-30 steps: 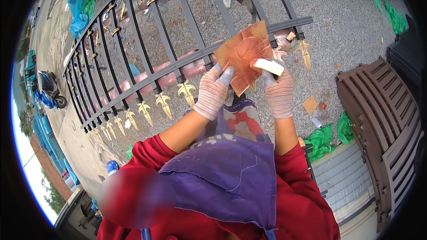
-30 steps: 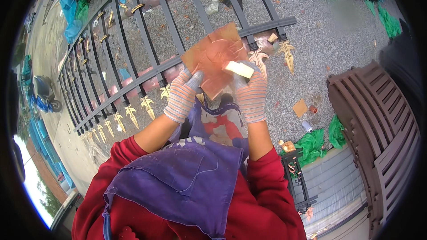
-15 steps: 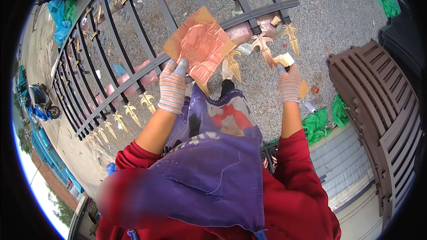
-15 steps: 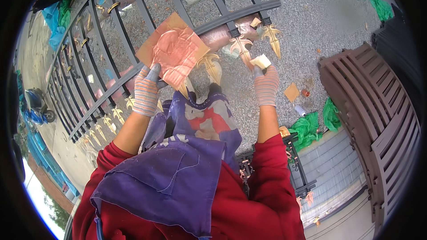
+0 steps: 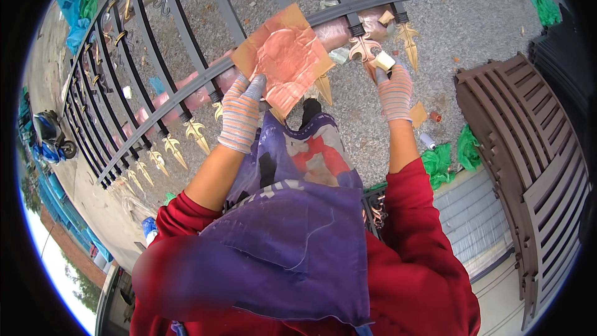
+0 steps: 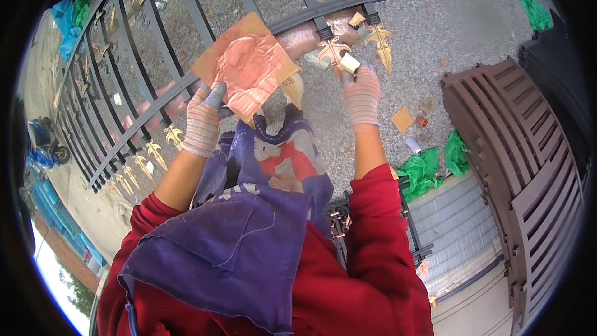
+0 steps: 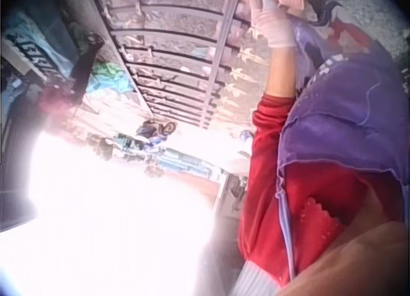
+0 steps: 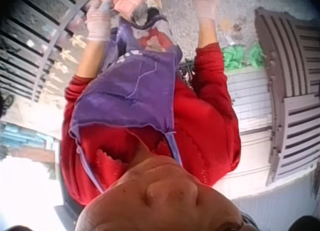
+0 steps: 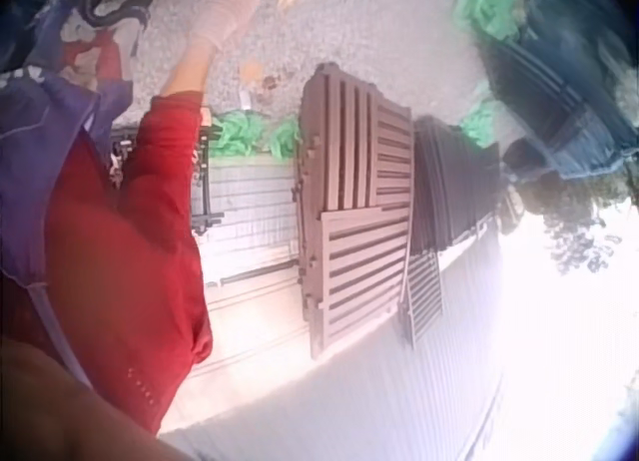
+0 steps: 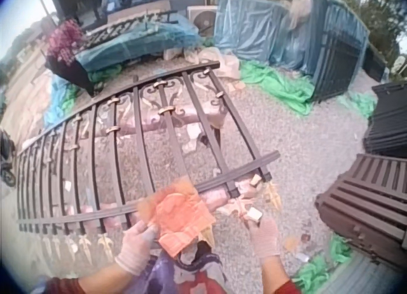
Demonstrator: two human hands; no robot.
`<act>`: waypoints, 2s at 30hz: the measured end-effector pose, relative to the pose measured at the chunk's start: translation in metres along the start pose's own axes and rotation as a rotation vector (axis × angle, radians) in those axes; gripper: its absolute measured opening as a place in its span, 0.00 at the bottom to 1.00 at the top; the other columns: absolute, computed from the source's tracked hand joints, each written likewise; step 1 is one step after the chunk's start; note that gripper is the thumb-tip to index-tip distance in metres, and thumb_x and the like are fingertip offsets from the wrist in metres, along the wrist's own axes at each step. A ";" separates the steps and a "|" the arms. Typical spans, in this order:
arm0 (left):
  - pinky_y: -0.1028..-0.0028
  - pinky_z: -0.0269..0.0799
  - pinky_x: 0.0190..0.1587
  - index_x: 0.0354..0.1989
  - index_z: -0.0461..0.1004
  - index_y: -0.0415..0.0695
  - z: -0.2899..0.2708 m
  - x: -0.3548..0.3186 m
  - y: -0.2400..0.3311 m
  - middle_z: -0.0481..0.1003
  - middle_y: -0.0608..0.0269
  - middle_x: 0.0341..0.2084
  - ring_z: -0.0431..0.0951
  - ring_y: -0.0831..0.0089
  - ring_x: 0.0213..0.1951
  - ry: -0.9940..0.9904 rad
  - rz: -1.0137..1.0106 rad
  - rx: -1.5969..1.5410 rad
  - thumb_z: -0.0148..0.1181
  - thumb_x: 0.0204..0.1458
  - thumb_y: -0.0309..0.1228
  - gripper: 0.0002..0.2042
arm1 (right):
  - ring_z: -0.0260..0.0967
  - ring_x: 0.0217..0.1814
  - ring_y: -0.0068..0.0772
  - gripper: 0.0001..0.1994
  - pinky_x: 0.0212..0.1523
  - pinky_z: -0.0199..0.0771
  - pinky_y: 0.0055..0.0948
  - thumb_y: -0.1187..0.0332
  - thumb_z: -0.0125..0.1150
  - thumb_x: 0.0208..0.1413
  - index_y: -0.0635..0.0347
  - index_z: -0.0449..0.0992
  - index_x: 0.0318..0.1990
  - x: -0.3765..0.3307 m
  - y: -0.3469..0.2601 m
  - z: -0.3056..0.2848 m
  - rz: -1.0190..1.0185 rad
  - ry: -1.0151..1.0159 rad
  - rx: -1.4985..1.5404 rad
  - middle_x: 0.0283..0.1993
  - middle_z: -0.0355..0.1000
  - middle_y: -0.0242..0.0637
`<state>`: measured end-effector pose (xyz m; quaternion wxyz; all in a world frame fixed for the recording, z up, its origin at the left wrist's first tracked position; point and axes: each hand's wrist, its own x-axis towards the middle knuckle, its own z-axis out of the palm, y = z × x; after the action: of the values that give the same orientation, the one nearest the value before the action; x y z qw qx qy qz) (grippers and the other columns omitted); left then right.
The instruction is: The person paints decorative metal gate sections with a brush, applying a copper-colored finish to the ornamental details. The person moves along the gate, painting different sections and flipping the gate over to access the other side.
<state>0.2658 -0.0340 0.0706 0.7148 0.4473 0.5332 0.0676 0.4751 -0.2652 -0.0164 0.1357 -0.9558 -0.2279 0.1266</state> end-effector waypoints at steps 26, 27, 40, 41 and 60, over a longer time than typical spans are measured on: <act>0.75 0.74 0.29 0.36 0.72 0.44 0.002 0.003 -0.003 0.71 0.69 0.26 0.74 0.79 0.28 -0.005 -0.011 -0.021 0.59 0.53 0.34 0.08 | 0.69 0.42 0.54 0.14 0.44 0.69 0.45 0.68 0.60 0.48 0.58 0.73 0.43 -0.002 -0.003 -0.001 -0.012 -0.016 0.032 0.38 0.72 0.49; 0.73 0.78 0.32 0.37 0.71 0.43 0.005 0.002 -0.001 0.72 0.68 0.28 0.77 0.76 0.30 -0.027 -0.009 -0.010 0.60 0.53 0.34 0.09 | 0.69 0.42 0.54 0.14 0.44 0.69 0.45 0.67 0.60 0.48 0.58 0.73 0.44 0.003 0.005 0.014 -0.051 -0.038 -0.027 0.38 0.72 0.49; 0.74 0.77 0.29 0.35 0.72 0.46 0.013 0.001 0.006 0.72 0.71 0.26 0.75 0.79 0.28 -0.017 0.005 -0.079 0.61 0.53 0.34 0.07 | 0.70 0.41 0.52 0.14 0.44 0.70 0.42 0.68 0.60 0.49 0.59 0.74 0.44 0.051 -0.001 0.009 -0.048 0.016 -0.058 0.36 0.72 0.49; 0.74 0.77 0.29 0.35 0.72 0.46 0.012 0.001 0.005 0.72 0.71 0.26 0.75 0.79 0.28 -0.001 0.000 -0.073 0.61 0.52 0.34 0.07 | 0.70 0.42 0.52 0.14 0.44 0.70 0.42 0.68 0.60 0.49 0.59 0.74 0.44 0.056 -0.003 0.011 -0.076 -0.010 -0.123 0.37 0.72 0.49; 0.76 0.73 0.28 0.38 0.74 0.44 -0.003 0.007 0.006 0.71 0.71 0.25 0.72 0.80 0.25 0.063 0.002 -0.068 0.58 0.53 0.34 0.09 | 0.70 0.37 0.51 0.10 0.40 0.70 0.42 0.68 0.61 0.45 0.62 0.72 0.35 0.003 -0.024 0.059 -0.028 0.032 0.061 0.31 0.72 0.47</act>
<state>0.2684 -0.0247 0.0700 0.7125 0.4208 0.5525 0.1005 0.4502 -0.2308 -0.0647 0.1700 -0.9498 -0.2352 0.1164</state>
